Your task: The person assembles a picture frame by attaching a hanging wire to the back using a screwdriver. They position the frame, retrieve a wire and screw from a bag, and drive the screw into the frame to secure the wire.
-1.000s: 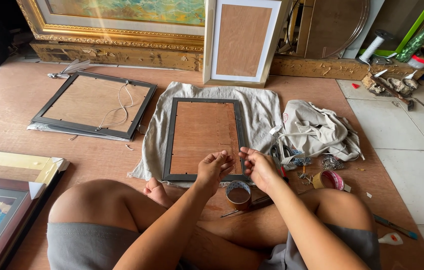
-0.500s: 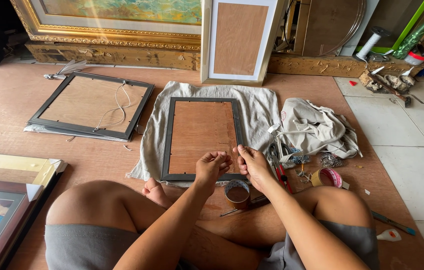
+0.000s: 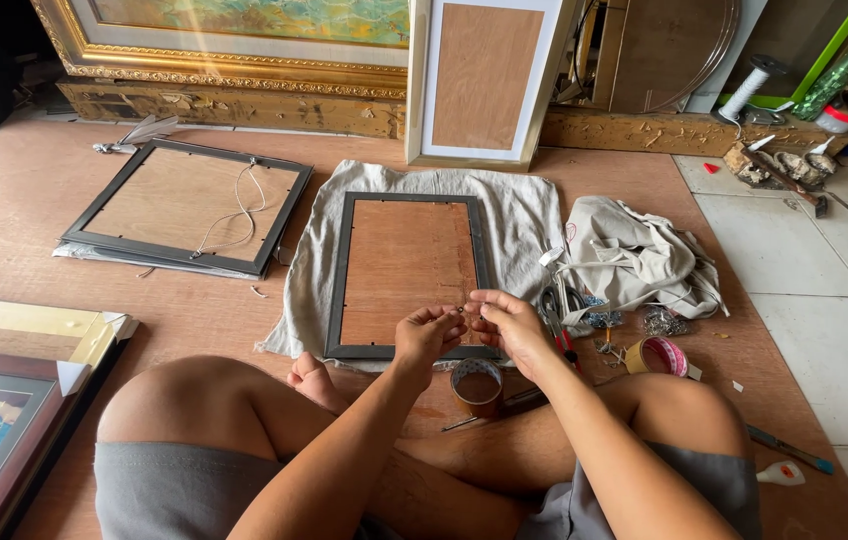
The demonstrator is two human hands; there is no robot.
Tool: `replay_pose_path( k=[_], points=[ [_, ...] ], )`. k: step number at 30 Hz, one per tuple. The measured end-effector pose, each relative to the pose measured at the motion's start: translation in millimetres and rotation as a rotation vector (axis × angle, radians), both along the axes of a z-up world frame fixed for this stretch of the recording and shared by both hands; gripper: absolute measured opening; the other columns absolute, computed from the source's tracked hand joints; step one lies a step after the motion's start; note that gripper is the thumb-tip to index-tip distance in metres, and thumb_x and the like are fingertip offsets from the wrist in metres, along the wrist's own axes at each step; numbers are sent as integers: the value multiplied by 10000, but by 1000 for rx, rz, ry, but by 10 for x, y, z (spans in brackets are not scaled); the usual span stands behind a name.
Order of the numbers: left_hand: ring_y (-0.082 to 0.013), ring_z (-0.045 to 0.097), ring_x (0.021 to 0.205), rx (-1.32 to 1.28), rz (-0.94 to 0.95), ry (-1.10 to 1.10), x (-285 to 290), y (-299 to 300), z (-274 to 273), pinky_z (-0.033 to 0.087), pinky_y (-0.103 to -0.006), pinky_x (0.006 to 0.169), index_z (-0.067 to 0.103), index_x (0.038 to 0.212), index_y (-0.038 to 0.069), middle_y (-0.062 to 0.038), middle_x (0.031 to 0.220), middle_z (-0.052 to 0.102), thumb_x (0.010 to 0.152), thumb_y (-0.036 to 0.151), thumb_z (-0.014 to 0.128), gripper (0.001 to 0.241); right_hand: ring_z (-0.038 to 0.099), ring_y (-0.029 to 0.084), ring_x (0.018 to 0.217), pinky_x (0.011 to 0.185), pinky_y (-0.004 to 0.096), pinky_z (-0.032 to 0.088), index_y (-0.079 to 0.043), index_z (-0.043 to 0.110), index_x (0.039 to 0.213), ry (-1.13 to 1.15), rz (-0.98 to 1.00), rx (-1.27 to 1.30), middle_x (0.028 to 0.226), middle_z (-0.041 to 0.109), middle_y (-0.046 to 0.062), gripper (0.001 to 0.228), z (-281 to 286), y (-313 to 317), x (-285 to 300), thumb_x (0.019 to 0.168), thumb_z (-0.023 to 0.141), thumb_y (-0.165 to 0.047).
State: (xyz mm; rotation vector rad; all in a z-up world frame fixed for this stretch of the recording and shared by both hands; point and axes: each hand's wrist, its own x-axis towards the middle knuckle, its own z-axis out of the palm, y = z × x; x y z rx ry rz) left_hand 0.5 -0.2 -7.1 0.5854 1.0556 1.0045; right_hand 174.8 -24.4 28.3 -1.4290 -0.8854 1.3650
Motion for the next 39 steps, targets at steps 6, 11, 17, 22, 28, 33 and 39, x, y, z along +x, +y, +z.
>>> replay_pose_path(
  k=[6,11,17,22,28,33,39],
  points=[
    [-226,846,874,-2,4,2,-4,-9,5,703,-362,850,822,1131,60,-130,962,836,979,131,864,173,738,194,1079,848,364,679,-145,811,1311,-86,-29,48,1290,783,62,249,117,-80,-64,1082,747,-218],
    [-215,853,873,-2,-46,24,4,0,-64,708,-352,842,838,1136,63,-135,965,853,960,154,895,206,659,102,952,744,268,620,-189,868,1253,-203,-38,118,1074,753,2,273,-13,-5,-50,1018,870,-329],
    [-220,860,884,-9,-73,39,0,-23,-27,711,-351,837,830,1156,58,-141,980,859,955,162,898,237,689,87,915,721,230,627,-117,851,1272,-149,-17,100,1021,768,20,287,44,-54,-86,1014,849,-243],
    [-213,859,886,-4,-81,45,-3,-30,-39,702,-330,830,821,1170,56,-139,986,862,963,159,881,239,677,78,919,713,220,625,-132,870,1275,-229,15,129,1048,811,33,271,40,-28,-47,1018,832,-208],
    [-234,856,905,12,-46,44,-5,-34,-7,697,-354,852,827,1149,50,-156,986,856,960,139,885,217,673,49,869,639,177,555,-140,868,1227,-305,51,185,987,832,22,240,-67,58,25,994,855,-196],
    [-235,855,917,59,-42,77,21,-3,-135,682,-333,849,837,1137,60,-152,1011,860,964,137,884,195,664,66,853,608,182,527,-86,845,1223,-307,85,183,963,826,50,247,-68,27,38,1000,852,-191],
    [-230,851,930,74,-44,69,13,-16,-120,678,-332,848,841,1135,60,-157,1026,859,976,141,871,181,674,111,830,591,239,583,-123,833,1174,-274,37,105,953,818,70,207,6,-41,-5,989,855,-215]
  ],
)
